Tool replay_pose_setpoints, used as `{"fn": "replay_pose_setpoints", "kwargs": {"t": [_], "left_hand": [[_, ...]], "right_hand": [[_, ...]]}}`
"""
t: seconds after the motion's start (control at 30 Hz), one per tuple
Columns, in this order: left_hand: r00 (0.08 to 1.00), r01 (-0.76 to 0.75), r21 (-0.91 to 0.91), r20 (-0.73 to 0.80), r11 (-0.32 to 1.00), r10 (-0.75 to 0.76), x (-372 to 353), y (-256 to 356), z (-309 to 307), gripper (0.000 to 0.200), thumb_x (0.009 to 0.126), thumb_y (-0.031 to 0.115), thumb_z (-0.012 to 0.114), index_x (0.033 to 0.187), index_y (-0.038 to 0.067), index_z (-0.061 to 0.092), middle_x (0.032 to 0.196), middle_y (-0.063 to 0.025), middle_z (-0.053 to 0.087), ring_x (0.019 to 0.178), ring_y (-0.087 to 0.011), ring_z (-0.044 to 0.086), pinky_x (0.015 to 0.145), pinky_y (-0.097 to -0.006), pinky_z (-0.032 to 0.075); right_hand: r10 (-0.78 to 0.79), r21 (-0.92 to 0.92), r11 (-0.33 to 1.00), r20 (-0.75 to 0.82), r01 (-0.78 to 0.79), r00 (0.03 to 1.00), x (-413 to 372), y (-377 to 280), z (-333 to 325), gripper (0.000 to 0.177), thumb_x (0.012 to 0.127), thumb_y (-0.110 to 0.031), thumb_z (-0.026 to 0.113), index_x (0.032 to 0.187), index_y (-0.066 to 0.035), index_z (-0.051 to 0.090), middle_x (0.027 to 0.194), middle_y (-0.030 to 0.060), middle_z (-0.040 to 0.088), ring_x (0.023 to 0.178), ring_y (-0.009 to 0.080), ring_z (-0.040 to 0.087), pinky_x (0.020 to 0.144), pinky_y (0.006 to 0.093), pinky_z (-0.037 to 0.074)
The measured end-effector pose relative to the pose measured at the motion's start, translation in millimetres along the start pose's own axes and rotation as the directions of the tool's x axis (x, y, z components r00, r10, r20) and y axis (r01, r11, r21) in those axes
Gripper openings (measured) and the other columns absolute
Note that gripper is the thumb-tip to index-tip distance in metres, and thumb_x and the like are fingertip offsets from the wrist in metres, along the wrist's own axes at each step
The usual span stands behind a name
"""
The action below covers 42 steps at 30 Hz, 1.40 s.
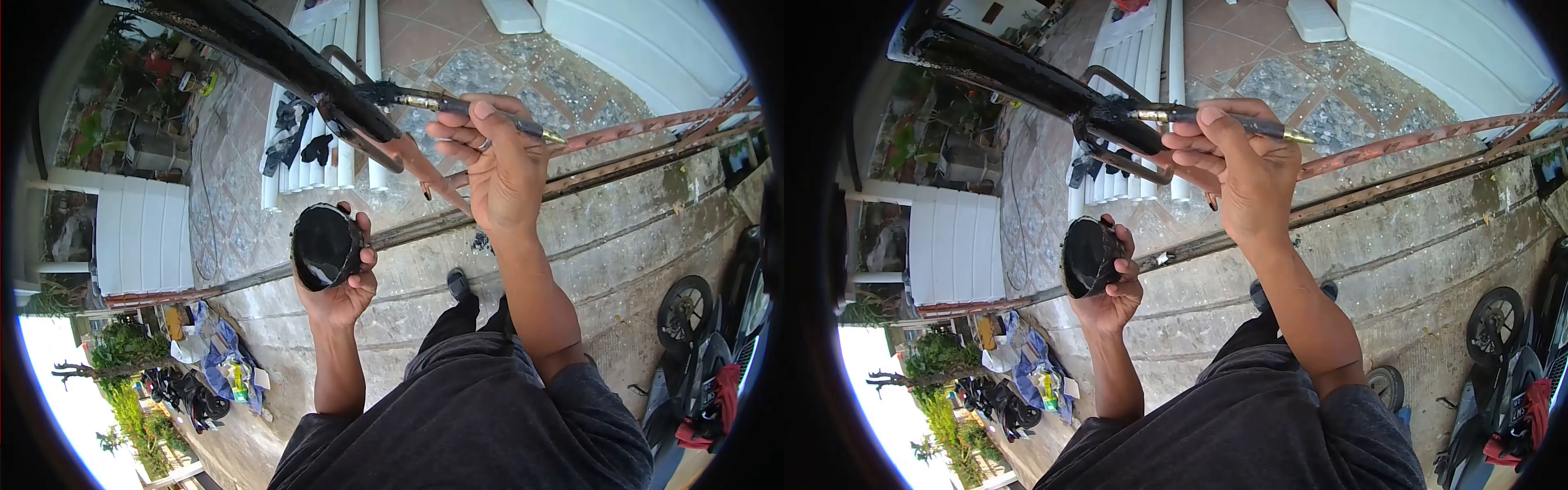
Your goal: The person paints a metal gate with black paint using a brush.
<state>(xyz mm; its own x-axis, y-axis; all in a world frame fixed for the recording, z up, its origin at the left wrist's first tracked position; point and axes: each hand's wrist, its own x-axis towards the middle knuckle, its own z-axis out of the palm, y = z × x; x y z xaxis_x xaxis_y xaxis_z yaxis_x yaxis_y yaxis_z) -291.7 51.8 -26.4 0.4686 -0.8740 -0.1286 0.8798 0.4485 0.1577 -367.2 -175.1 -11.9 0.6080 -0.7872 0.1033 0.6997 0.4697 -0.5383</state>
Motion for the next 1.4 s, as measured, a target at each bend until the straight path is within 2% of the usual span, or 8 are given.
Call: {"fn": "replay_pose_setpoints", "kwargs": {"t": [0.3,0.43,0.53,0.77,0.97,1.17,1.27,1.4], "left_hand": [[0.999,-0.039,-0.016,-0.009,0.999,0.039,2,-12,1,0.063,0.094,0.044,0.056,0.144,0.011,0.039,0.138,-0.0204,0.05,0.103,-0.0417,0.063,0.067,-0.0384,0.06],[0.998,-0.058,-0.024,-0.019,0.998,0.058,-2,-13,-1,0.062,0.093,0.044,0.057,0.143,0.011,0.04,0.138,-0.0191,0.05,0.102,-0.0409,0.064,0.066,-0.0372,0.059],[0.997,-0.072,-0.021,-0.042,0.997,0.071,-6,-14,-2,0.061,0.093,0.044,0.057,0.142,0.011,0.04,0.139,-0.0184,0.05,0.101,-0.0408,0.064,0.066,-0.0372,0.059],[0.998,-0.05,-0.028,-0.036,0.998,0.049,-9,-15,-7,0.056,0.094,0.036,0.058,0.142,0.012,0.042,0.138,-0.017,0.051,0.103,-0.0402,0.064,0.068,-0.0378,0.06],[0.996,-0.078,-0.057,-0.05,0.995,0.075,-7,-19,-14,0.062,0.094,0.044,0.056,0.143,0.011,0.039,0.138,-0.0191,0.049,0.101,-0.042,0.063,0.067,-0.0392,0.06],[0.995,-0.088,-0.06,-0.046,0.994,0.085,-2,-25,-16,0.06,0.094,0.041,0.058,0.143,0.011,0.041,0.138,-0.0179,0.05,0.102,-0.0415,0.064,0.068,-0.0384,0.061],[0.995,-0.087,-0.049,-0.059,0.995,0.084,-2,-28,-12,0.056,0.093,0.037,0.06,0.141,0.013,0.045,0.138,-0.0154,0.051,0.103,-0.04,0.064,0.069,-0.0369,0.061],[0.993,-0.109,-0.039,-0.055,0.993,0.107,-1,-32,-7,0.055,0.093,0.036,0.06,0.141,0.013,0.045,0.137,-0.0151,0.052,0.103,-0.0401,0.064,0.069,-0.037,0.061]], "right_hand": [[-0.083,-0.137,0.984,0.208,0.113,0.975,20,-5,-47,0.02,0.093,-0.004,0.064,0.11,0.005,0.063,0.095,0.0161,0.071,0.089,0.0247,0.073,0.07,0.0275,0.062],[-0.122,-0.365,0.862,0.527,0.353,0.841,37,-17,-64,0.019,0.089,0.004,0.063,0.107,0.004,0.068,0.1,0.0147,0.07,0.092,0.0239,0.072,0.07,0.029,0.061],[-0.016,-0.517,0.539,0.783,0.665,0.622,51,-27,-54,0.018,0.086,0.004,0.067,0.103,0.0,0.072,0.096,0.0122,0.07,0.084,0.02,0.07,0.066,0.0308,0.055],[0.226,-0.647,0.491,0.742,0.584,0.632,51,-23,-44,0.019,0.08,0.0,0.069,0.098,-0.006,0.074,0.083,0.0114,0.064,0.073,0.0253,0.067,0.06,0.0372,0.052],[0.075,-0.514,0.327,0.85,0.793,0.521,69,-17,-16,0.015,0.082,-0.007,0.069,0.096,-0.006,0.074,0.089,0.0119,0.068,0.075,0.0282,0.067,0.069,0.0392,0.052],[0.247,-0.573,0.423,0.818,0.702,0.519,70,-41,-18,0.018,0.081,-0.005,0.066,0.097,-0.007,0.074,0.088,0.013,0.069,0.078,0.03,0.066,0.072,0.0404,0.052],[0.223,-0.511,0.329,0.859,0.794,0.461,74,-5,-14,0.017,0.083,-0.004,0.071,0.1,-0.006,0.074,0.087,0.0103,0.069,0.073,0.0244,0.066,0.067,0.035,0.052],[0.053,-0.444,0.537,0.867,0.718,0.496,84,-20,3,0.016,0.085,-0.005,0.07,0.1,-0.006,0.074,0.087,0.0093,0.07,0.072,0.021,0.068,0.063,0.0323,0.053]]}}
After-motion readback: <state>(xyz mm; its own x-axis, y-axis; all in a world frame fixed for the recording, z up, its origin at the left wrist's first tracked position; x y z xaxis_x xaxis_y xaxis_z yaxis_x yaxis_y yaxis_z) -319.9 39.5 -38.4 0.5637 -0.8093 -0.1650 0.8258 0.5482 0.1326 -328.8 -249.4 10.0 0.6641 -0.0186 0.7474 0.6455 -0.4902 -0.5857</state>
